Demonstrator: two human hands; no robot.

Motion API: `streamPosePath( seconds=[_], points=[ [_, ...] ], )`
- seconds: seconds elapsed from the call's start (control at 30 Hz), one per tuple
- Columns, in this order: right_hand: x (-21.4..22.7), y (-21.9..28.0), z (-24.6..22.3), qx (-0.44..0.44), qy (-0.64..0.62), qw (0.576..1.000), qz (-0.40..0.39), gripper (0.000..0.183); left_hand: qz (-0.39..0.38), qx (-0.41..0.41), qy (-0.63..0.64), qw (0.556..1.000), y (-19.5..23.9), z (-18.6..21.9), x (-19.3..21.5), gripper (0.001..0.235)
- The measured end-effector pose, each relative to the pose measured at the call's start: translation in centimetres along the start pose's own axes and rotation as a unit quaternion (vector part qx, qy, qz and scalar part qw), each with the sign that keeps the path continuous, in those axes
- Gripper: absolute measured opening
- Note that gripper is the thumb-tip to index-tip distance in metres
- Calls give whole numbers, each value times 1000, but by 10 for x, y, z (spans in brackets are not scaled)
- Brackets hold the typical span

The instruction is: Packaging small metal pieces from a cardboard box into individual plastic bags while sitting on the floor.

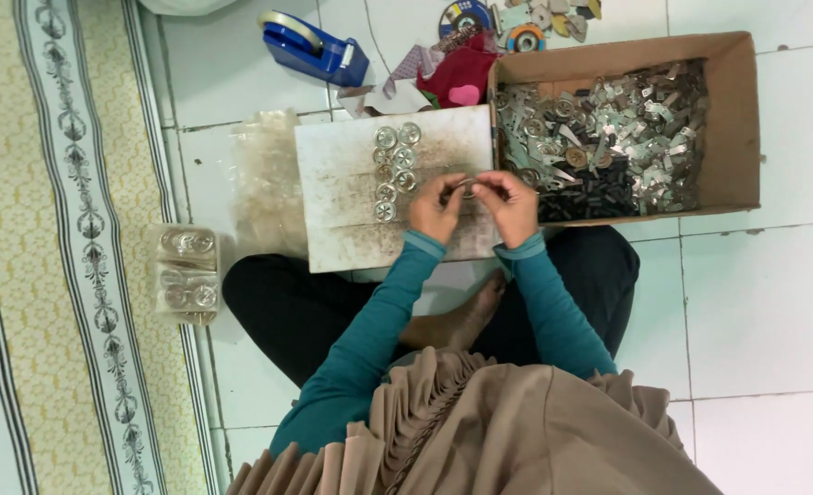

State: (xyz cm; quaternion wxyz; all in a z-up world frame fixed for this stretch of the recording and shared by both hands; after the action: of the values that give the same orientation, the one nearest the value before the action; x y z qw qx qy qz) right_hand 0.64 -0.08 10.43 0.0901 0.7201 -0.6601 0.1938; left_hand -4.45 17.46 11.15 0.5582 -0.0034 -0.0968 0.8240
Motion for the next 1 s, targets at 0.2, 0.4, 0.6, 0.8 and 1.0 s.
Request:
streamPosePath(
  seconds=[0.2, 0.4, 0.6, 0.8, 1.0],
  points=[
    [-111, 22, 3, -1, 50, 994, -92, 24, 57, -18, -248, 967, 35, -39, 91, 21],
    [-127, 10, -21, 70, 207, 972, -80, 22, 50, -25, -368, 928, 31, -33, 100, 22],
    [-122, 12, -37, 44, 256, 961, -91, 28, 57, -38, -390, 918, 31, -37, 100, 31],
    [-68, 1, -35, 62, 141, 988, 8, 20, 35, -82, -358, 929, 6, -6, 62, 25],
    [66, -41, 31, 48, 216, 966, 132, 21, -118, -181, -197, 956, -32, 3, -89, 24]
  ],
)
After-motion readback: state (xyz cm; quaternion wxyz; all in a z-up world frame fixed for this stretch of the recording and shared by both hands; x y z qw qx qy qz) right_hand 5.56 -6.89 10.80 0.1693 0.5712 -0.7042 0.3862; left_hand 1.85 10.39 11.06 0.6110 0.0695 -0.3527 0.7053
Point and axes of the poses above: each hand's wrist, its own y-axis away from the middle knuckle, its own x-axis out of the back of the hand, z = x × y, the point moved 10 cm from there along -y, towards the middle knuckle, and after that the axes turned 10 degrees about y, right-handed, at the moved point
